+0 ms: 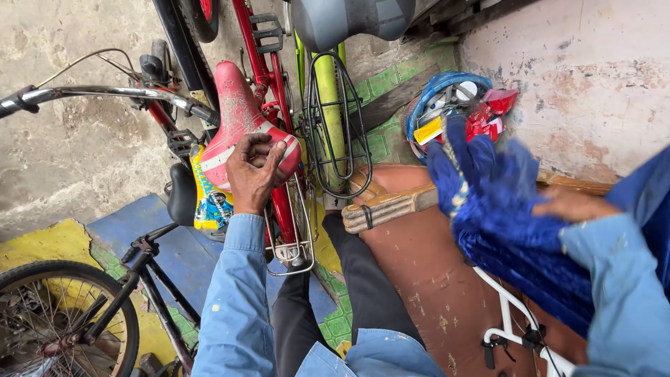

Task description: The person works on a bicycle wheel on the floor of a repair shop, using a wrench and a hammer on the hub and axle area, then carries the wheel across the shop, removes the inner tube from the tire, and later lifts the wheel back onto the bicycle frame and works on the hub again before handling tools and rags on the floor.

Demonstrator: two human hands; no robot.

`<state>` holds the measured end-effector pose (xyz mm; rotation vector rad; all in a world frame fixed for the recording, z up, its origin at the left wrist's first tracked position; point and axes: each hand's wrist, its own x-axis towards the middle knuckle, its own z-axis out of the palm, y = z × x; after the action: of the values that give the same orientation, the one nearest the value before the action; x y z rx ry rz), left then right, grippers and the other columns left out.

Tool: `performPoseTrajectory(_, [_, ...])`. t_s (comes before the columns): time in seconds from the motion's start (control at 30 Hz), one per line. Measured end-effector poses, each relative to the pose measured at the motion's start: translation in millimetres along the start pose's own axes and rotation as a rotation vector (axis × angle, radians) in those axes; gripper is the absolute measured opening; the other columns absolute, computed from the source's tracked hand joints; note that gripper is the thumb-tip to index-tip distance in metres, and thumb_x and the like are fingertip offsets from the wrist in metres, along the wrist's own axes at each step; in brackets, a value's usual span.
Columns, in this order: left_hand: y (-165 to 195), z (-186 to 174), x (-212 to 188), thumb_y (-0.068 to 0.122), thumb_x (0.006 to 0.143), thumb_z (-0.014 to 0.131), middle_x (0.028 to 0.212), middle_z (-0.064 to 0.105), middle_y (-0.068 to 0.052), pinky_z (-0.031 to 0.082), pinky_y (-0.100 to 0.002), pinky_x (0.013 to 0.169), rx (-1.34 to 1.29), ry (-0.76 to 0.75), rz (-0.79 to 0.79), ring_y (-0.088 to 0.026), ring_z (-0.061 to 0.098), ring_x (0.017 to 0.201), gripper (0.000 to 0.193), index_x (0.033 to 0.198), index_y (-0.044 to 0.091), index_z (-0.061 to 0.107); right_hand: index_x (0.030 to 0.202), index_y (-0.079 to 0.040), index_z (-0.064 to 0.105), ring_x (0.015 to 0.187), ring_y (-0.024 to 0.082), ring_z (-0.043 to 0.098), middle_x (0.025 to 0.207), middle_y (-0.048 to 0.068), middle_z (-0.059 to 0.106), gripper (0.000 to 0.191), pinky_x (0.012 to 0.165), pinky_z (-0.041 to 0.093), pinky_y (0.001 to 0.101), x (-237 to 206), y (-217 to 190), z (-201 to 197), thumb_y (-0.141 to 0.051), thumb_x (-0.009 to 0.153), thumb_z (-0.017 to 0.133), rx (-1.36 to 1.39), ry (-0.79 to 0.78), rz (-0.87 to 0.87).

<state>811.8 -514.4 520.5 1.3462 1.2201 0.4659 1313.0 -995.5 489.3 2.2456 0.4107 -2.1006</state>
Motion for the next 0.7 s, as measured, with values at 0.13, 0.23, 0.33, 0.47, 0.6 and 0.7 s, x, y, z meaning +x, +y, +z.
performPoseTrajectory(0.13, [-2, -3, -1, 0.020, 0.091, 0.082, 0.087, 0.071, -0.007, 0.056, -0.026, 0.051, -0.039, -0.024, -0.004, -0.009, 0.067, 0.065, 0.036, 0.113, -0.002, 0.066, 0.116, -0.002, 0.081, 0.105, 0.023, 0.069, 0.111, 0.008, 0.079, 0.036, 0.092, 0.050, 0.0373, -25, -3, 71, -0.024, 0.088, 0.081, -0.087, -0.269, -0.545])
performPoseTrajectory(0.23, [-2, -3, -2, 0.018, 0.090, 0.082, 0.089, 0.069, -0.007, 0.053, -0.026, 0.050, -0.042, -0.009, 0.013, -0.010, 0.066, 0.062, 0.035, 0.113, -0.003, 0.065, 0.120, -0.007, 0.078, 0.098, 0.017, 0.071, 0.110, 0.002, 0.081, 0.042, 0.088, 0.051, 0.0330, 3, -44, 71, -0.027, 0.084, 0.084, -0.035, 0.063, -0.289])
performPoseTrajectory(0.33, [0, -3, -4, 0.018, 0.092, 0.082, 0.087, 0.071, -0.008, 0.053, -0.026, 0.051, 0.000, 0.014, 0.003, -0.010, 0.065, 0.062, 0.033, 0.111, -0.003, 0.065, 0.120, -0.003, 0.072, 0.091, 0.019, 0.070, 0.104, 0.008, 0.075, 0.033, 0.079, 0.056, 0.0367, 49, -81, 29, -0.029, 0.099, 0.071, 0.427, 0.811, -0.291])
performPoseTrajectory(0.47, [6, -7, -8, 0.016, 0.092, 0.081, 0.089, 0.071, -0.008, 0.053, -0.025, 0.055, -0.005, 0.013, -0.005, -0.009, 0.065, 0.066, 0.034, 0.114, -0.003, 0.065, 0.134, 0.000, 0.064, 0.107, 0.045, 0.062, 0.123, 0.029, 0.063, 0.048, 0.092, 0.052, 0.0535, 134, -118, -14, -0.027, 0.095, 0.074, -0.131, 1.134, -0.337])
performPoseTrajectory(0.6, [10, -12, -13, 0.015, 0.092, 0.081, 0.093, 0.071, -0.008, 0.054, -0.024, 0.056, 0.046, 0.011, -0.012, -0.008, 0.066, 0.069, 0.034, 0.116, -0.003, 0.065, 0.148, -0.005, 0.054, 0.119, 0.056, 0.049, 0.142, 0.035, 0.048, 0.056, 0.090, 0.045, 0.0647, 190, -131, -25, -0.023, 0.095, 0.063, -0.454, 1.076, -0.259])
performPoseTrajectory(0.7, [14, -14, -18, 0.013, 0.089, 0.079, 0.091, 0.070, -0.008, 0.052, -0.023, 0.050, 0.017, 0.005, -0.104, -0.010, 0.067, 0.063, 0.035, 0.118, -0.002, 0.064, 0.142, -0.002, 0.060, 0.122, 0.053, 0.053, 0.141, 0.034, 0.053, 0.051, 0.098, 0.046, 0.0599, 223, -138, -21, -0.026, 0.097, 0.057, -0.525, 0.824, -0.135])
